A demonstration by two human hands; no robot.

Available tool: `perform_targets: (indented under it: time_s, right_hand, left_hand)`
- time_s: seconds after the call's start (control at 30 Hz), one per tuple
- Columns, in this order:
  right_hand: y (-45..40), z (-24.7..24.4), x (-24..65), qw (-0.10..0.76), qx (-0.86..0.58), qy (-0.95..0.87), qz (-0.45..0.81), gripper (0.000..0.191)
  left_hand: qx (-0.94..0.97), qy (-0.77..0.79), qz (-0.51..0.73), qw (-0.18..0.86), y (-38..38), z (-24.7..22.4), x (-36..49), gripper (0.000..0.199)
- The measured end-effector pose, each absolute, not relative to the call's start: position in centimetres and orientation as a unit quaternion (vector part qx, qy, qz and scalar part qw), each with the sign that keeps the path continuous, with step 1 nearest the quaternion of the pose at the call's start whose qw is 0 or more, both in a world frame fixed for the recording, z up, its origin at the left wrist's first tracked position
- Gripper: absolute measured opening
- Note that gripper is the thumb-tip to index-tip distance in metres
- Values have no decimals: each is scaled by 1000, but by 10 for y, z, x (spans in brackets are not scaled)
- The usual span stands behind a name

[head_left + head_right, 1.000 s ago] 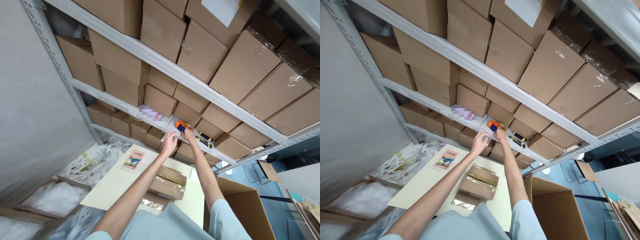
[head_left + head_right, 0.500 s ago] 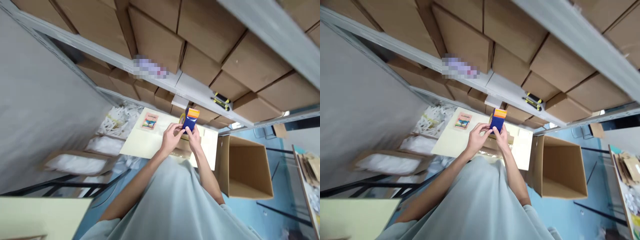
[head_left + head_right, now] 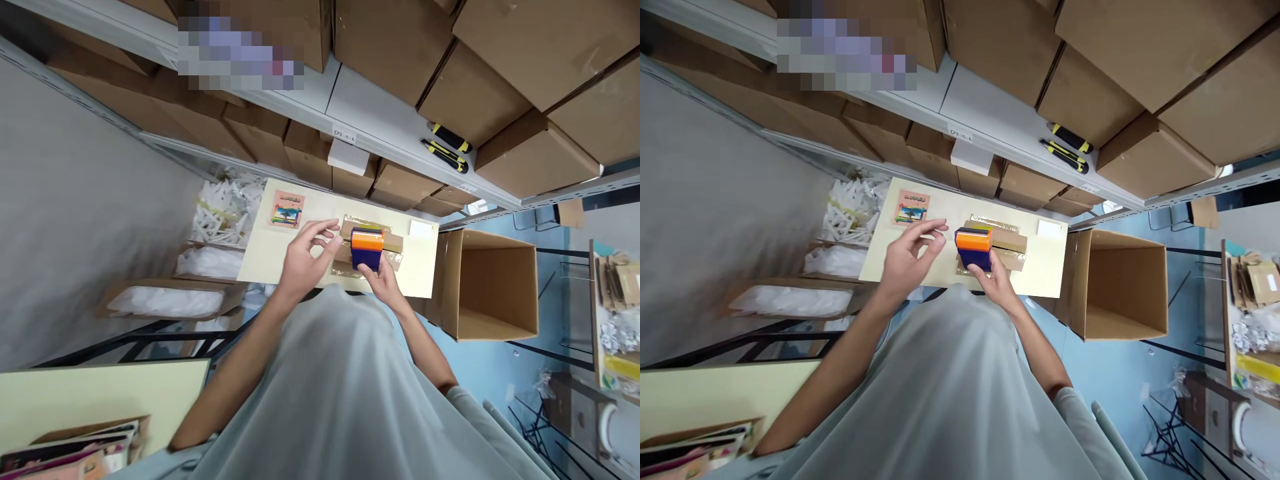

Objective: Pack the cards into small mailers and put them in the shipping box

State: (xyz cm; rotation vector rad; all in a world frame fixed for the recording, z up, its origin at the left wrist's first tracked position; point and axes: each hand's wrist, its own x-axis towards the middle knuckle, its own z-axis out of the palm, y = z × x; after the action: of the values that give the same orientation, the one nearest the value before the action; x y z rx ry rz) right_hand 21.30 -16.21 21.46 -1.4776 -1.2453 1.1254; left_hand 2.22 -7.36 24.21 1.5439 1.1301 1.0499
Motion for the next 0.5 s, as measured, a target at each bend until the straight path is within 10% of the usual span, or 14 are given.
perform_targets:
  time_s: [0.5]
  right_hand:
    - [-185,218,259,317,-599,-597,429,43]
  left_hand:
    - [701,410,291,505,-48,271,32,35]
